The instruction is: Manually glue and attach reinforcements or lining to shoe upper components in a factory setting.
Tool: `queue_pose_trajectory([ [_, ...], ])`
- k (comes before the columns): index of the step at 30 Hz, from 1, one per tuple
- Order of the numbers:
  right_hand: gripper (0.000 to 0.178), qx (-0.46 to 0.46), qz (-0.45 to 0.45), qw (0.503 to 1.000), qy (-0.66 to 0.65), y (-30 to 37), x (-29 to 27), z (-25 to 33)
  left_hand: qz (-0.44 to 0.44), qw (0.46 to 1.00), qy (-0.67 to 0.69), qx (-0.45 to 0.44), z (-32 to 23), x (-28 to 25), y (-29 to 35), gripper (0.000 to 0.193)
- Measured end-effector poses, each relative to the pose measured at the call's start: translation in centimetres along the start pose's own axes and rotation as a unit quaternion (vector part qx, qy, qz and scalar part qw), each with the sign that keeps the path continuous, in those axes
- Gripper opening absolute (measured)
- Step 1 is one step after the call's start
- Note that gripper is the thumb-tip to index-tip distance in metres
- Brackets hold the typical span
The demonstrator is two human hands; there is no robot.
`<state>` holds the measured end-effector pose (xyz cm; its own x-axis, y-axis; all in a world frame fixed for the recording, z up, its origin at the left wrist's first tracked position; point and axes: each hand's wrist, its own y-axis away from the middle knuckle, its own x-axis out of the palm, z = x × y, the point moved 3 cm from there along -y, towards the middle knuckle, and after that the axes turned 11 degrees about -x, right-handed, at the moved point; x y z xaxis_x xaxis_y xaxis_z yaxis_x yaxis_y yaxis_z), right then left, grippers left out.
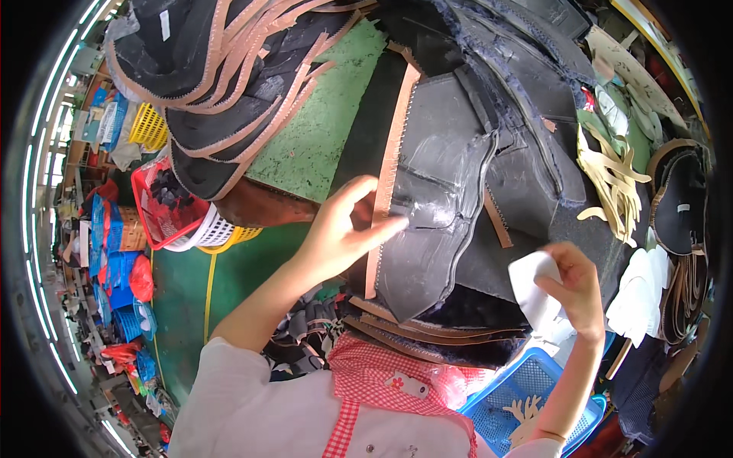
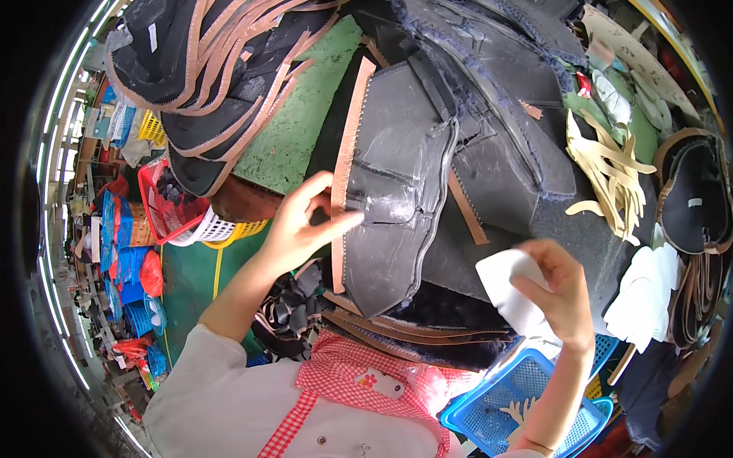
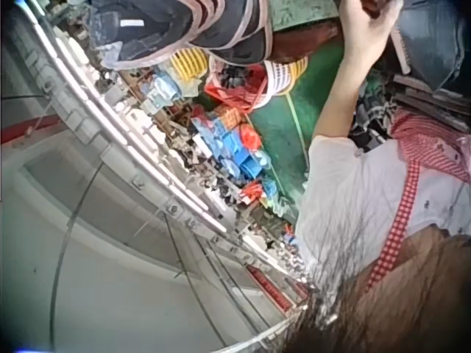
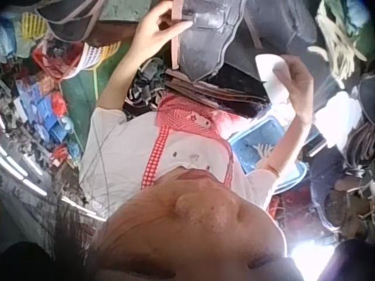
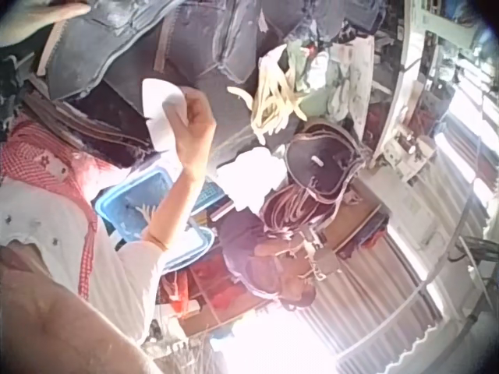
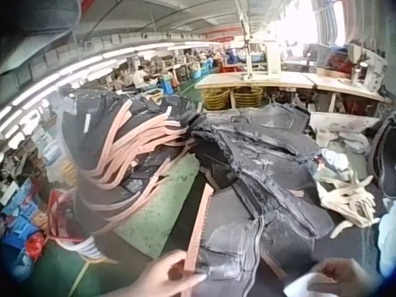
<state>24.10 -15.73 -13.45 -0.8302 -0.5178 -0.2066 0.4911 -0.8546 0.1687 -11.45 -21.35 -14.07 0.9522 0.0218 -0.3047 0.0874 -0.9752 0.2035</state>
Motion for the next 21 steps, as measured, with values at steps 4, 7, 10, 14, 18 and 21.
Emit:
queue_pose_trajectory([
  [4,0.024,0.02,-0.006,0.987,0.157,1.0,-0.7,0.0,-0.003,0.978,0.21,-0.02,-1.4,0.4,0.7,0.005],
  [7,0.034,-0.008,-0.09,0.996,-0.022,2.8,-1.8,1.1,-0.013,0.974,0.226,0.005,-3.9,-0.3,1.8,0.005],
  [10,0.065,-0.121,-0.234,0.95,-0.168,3.0,-1.2,1.8,-0.018,0.963,0.266,0.031,-6.2,-0.5,2.5,0.007],
  [14,0.063,-0.158,-0.028,0.935,-0.316,-0.3,1.7,3.4,0.012,0.964,0.262,0.036,-6.3,0.1,2.6,0.013],
  [18,0.052,-0.105,0.018,0.921,-0.374,-4.0,8.5,5.1,0.012,0.985,0.168,0.026,-5.8,0.9,2.0,0.027],
  [21,0.049,-0.099,0.019,0.913,-0.394,-3.9,10.2,4.2,-0.022,0.987,0.147,0.061,-4.5,1.3,1.3,0.033],
])
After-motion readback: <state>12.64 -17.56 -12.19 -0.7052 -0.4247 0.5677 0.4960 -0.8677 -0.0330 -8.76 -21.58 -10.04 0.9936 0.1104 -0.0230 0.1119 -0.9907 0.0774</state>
